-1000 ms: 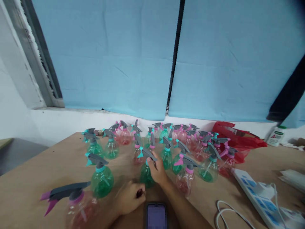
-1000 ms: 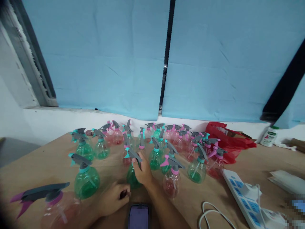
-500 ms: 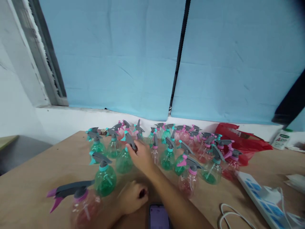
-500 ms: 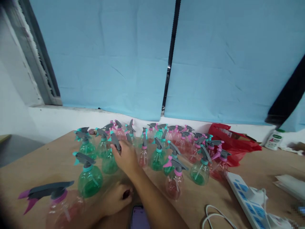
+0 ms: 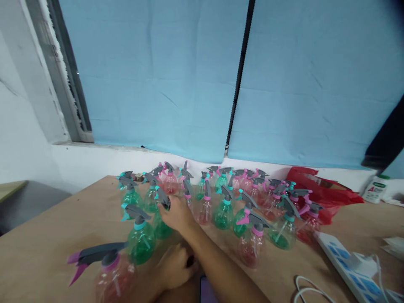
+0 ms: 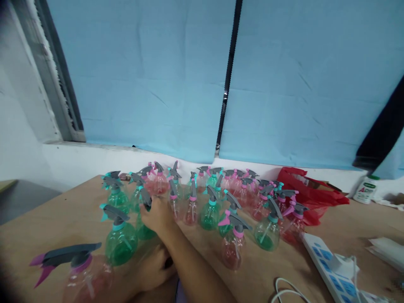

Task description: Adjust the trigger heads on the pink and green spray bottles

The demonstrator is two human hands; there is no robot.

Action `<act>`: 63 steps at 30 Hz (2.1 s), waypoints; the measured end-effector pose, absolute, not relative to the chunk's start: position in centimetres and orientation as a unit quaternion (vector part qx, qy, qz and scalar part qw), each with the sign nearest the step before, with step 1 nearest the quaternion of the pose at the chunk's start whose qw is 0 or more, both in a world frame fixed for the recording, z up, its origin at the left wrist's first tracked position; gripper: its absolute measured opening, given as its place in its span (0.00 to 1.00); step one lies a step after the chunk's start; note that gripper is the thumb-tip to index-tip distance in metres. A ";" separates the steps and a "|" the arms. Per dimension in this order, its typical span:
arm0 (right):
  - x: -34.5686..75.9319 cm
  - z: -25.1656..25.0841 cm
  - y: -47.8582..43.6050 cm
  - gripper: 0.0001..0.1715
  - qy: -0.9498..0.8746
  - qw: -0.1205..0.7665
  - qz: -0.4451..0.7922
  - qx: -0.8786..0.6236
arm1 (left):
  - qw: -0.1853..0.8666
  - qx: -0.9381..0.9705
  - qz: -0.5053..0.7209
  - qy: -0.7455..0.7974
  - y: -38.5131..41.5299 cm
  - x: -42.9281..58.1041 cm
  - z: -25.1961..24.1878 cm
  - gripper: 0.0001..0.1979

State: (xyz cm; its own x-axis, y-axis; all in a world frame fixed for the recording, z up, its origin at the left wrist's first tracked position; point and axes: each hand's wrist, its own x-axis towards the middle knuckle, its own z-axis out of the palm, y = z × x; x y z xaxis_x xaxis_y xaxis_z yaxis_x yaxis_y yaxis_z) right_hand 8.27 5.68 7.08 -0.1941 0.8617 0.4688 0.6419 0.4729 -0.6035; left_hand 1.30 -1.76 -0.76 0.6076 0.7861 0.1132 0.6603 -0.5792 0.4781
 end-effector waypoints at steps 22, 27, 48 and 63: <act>15.1 5.4 6.6 0.16 -0.678 0.608 -0.013 -0.413 | 0.166 0.884 0.118 0.421 -1.1 1.3 -2.2 0.05; 17.2 4.6 5.4 0.17 -0.668 0.650 -0.016 -0.362 | 0.173 0.883 0.132 0.415 -1.1 1.3 -1.6 0.06; 19.8 3.5 4.8 0.16 -0.651 0.510 0.480 -0.293 | 0.177 0.874 0.154 0.425 -1.2 1.0 -1.0 0.06; 19.4 4.6 4.2 0.17 -0.602 0.497 0.555 -0.286 | 0.174 0.877 0.146 0.423 -1.2 1.0 -0.9 0.06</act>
